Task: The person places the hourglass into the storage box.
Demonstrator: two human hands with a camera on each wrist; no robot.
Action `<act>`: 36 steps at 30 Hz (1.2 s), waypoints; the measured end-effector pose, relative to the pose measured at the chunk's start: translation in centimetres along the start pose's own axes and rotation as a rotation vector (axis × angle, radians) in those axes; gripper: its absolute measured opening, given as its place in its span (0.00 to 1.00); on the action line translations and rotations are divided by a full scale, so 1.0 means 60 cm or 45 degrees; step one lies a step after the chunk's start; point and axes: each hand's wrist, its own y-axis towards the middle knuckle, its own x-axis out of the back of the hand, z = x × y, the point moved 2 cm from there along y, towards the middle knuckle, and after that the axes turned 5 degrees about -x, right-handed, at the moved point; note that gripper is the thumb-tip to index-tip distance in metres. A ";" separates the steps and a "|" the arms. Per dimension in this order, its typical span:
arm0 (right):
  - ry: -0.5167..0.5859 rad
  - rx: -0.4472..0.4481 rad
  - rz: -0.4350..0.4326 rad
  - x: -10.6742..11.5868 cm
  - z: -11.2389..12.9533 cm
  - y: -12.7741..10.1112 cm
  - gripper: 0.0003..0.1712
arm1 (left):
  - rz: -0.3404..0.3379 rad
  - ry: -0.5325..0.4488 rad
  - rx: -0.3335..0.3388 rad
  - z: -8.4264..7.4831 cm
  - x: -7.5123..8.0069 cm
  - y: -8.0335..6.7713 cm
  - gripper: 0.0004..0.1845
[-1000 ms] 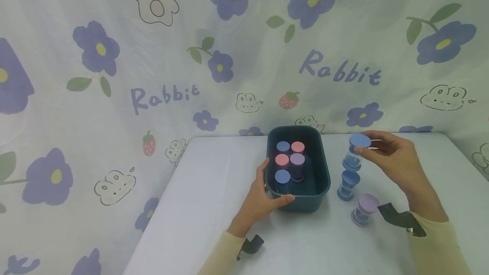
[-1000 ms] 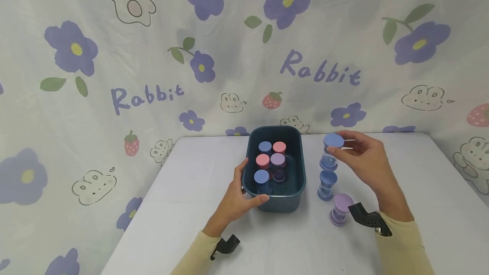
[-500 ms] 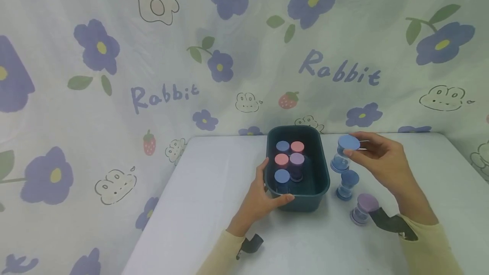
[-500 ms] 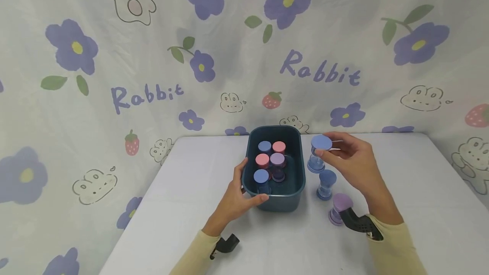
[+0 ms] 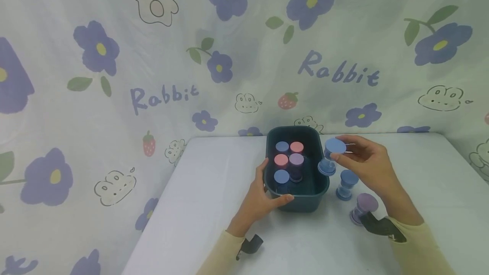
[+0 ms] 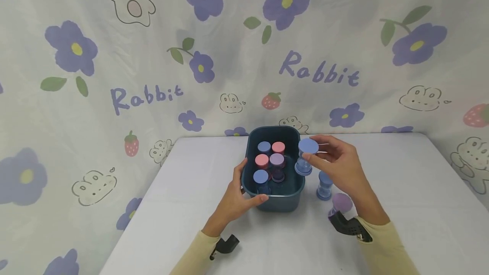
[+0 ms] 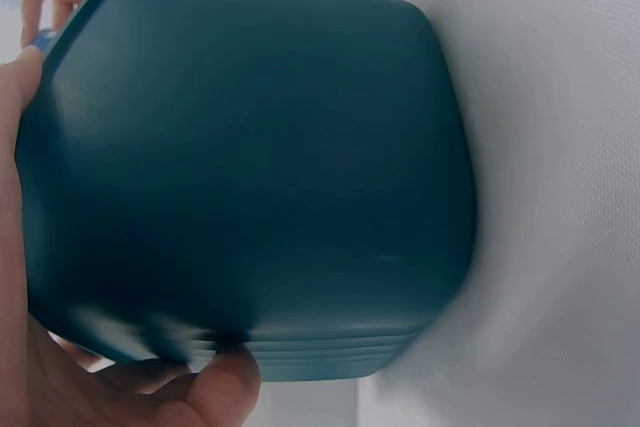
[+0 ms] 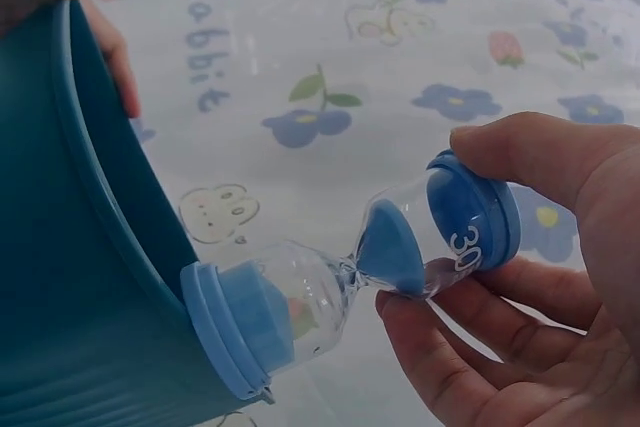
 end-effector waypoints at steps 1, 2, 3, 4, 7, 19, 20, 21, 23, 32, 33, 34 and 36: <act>0.004 -0.003 0.004 -0.002 0.000 0.000 0.29 | 0.001 -0.002 0.001 0.000 0.000 0.000 0.62; 0.008 -0.004 0.005 -0.004 0.001 0.000 0.29 | 0.001 -0.002 -0.001 0.000 -0.001 0.000 0.62; 0.011 -0.002 0.004 -0.006 0.001 -0.001 0.29 | 0.002 -0.004 -0.002 0.000 -0.001 0.000 0.62; 0.016 0.002 0.003 -0.008 0.002 -0.001 0.29 | 0.003 -0.004 -0.004 0.000 -0.001 0.000 0.62; 0.027 0.015 -0.001 -0.013 0.004 -0.002 0.28 | 0.003 -0.007 -0.017 0.000 -0.001 0.000 0.62; 0.160 0.069 0.045 -0.034 0.011 -0.003 0.26 | 0.002 -0.027 -0.022 0.002 -0.002 0.002 0.63; 0.160 0.071 0.041 -0.036 0.011 -0.003 0.27 | 0.002 -0.028 -0.024 0.003 -0.003 0.002 0.63; 0.156 0.072 0.035 -0.038 0.011 -0.003 0.27 | 0.003 -0.030 -0.028 0.003 -0.003 0.003 0.63; 0.153 0.074 0.029 -0.042 0.010 -0.003 0.27 | 0.005 -0.032 -0.035 0.004 -0.003 0.003 0.63; 0.176 0.033 0.049 -0.058 0.007 -0.002 0.27 | 0.008 -0.012 -0.029 0.005 -0.003 0.003 0.63; 0.169 0.024 0.058 -0.061 0.006 -0.002 0.28 | 0.008 -0.012 -0.027 0.005 -0.003 0.003 0.63; 0.167 0.012 0.070 -0.063 0.005 -0.002 0.28 | 0.010 -0.013 -0.030 0.005 -0.003 0.003 0.63; 0.153 -0.006 0.090 -0.068 0.002 -0.001 0.28 | 0.012 -0.020 -0.032 0.005 -0.003 0.003 0.63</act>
